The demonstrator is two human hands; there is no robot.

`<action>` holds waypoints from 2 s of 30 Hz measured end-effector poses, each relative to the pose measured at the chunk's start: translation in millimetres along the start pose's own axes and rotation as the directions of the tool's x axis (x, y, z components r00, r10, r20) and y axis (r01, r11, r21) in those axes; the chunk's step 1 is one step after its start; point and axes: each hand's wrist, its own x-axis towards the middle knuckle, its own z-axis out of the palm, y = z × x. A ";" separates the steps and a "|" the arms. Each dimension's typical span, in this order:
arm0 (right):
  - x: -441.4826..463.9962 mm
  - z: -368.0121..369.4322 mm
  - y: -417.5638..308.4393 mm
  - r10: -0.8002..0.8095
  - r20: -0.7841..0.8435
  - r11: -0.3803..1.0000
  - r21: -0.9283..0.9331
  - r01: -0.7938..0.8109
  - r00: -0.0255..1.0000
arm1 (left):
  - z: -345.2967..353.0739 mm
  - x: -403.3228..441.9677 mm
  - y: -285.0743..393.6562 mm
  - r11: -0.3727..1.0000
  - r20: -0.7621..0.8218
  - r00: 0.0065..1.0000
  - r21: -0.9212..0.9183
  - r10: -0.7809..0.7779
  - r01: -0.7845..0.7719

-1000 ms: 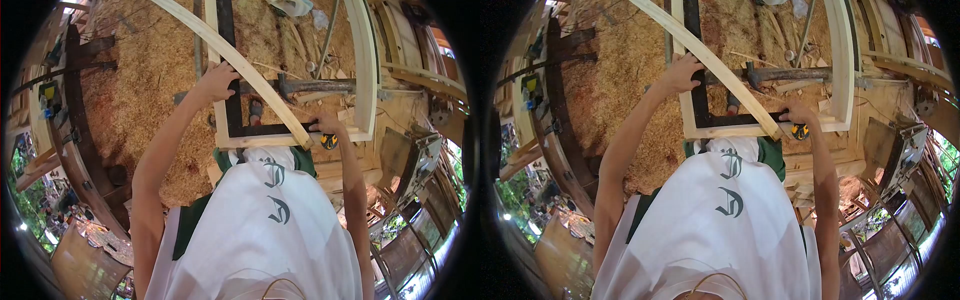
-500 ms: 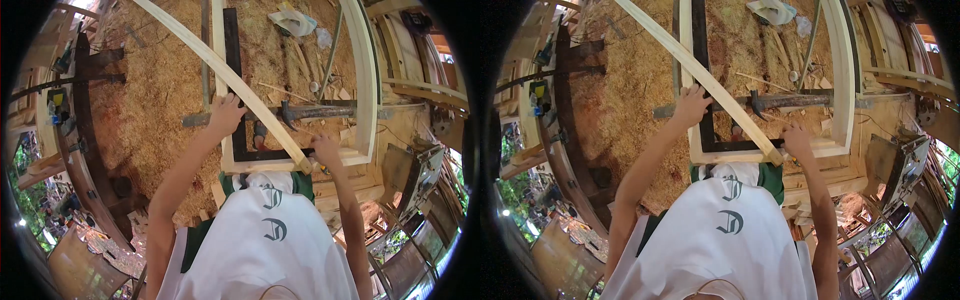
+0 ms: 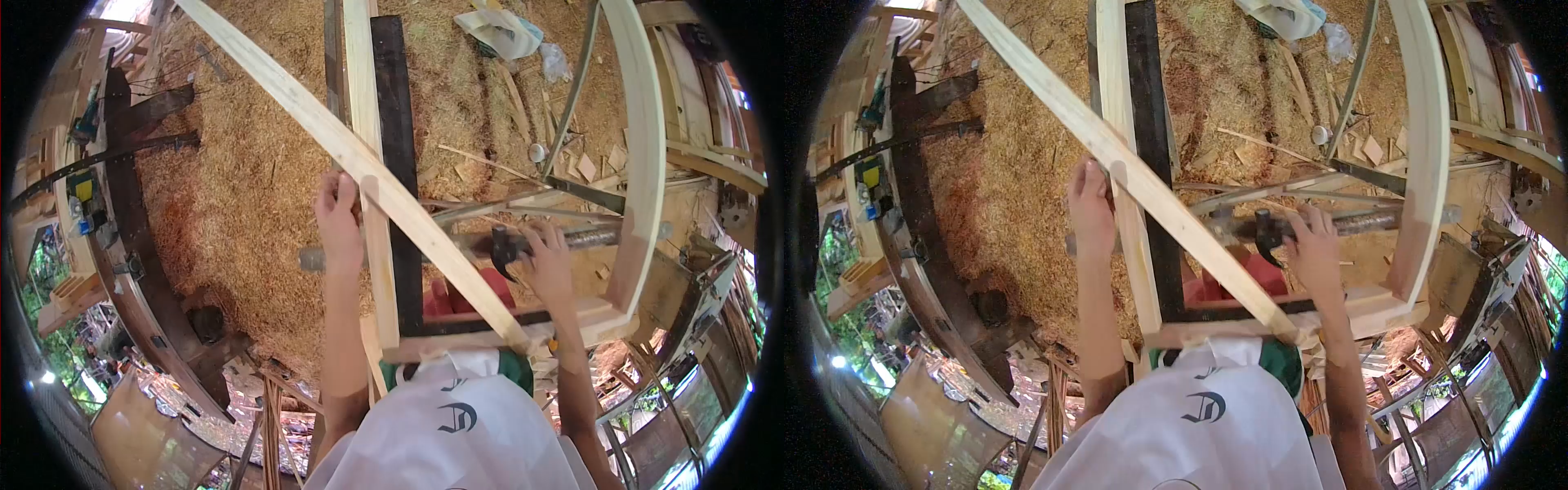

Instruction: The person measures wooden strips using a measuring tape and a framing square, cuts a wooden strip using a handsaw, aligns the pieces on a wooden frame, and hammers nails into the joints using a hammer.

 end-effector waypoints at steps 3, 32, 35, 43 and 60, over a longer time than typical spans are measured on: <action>4.9 4.3 35.5 0.021 0.117 0.995 0.096 -0.032 0.993 | 16.7 -1.2 0.3 0.998 -0.015 0.997 0.002 0.069 -0.069; 41.2 -58.7 -45.6 0.427 0.114 0.758 0.496 -0.424 0.897 | -16.1 -3.0 18.2 0.978 -0.073 0.994 -0.197 -0.084 0.068; 45.9 -50.9 -90.7 0.389 0.247 0.641 0.619 -0.454 0.887 | -4.5 30.6 -6.2 0.998 0.021 0.998 0.004 0.061 -0.061; 50.6 -12.1 -137.7 0.311 0.077 0.722 0.629 -0.288 0.947 | 19.0 26.0 -2.9 0.982 0.047 0.984 0.073 0.173 -0.176; 52.4 -6.8 -138.4 0.327 0.131 0.703 0.628 -0.334 0.936 | 16.4 26.6 -7.6 0.986 0.001 0.987 0.029 0.162 -0.162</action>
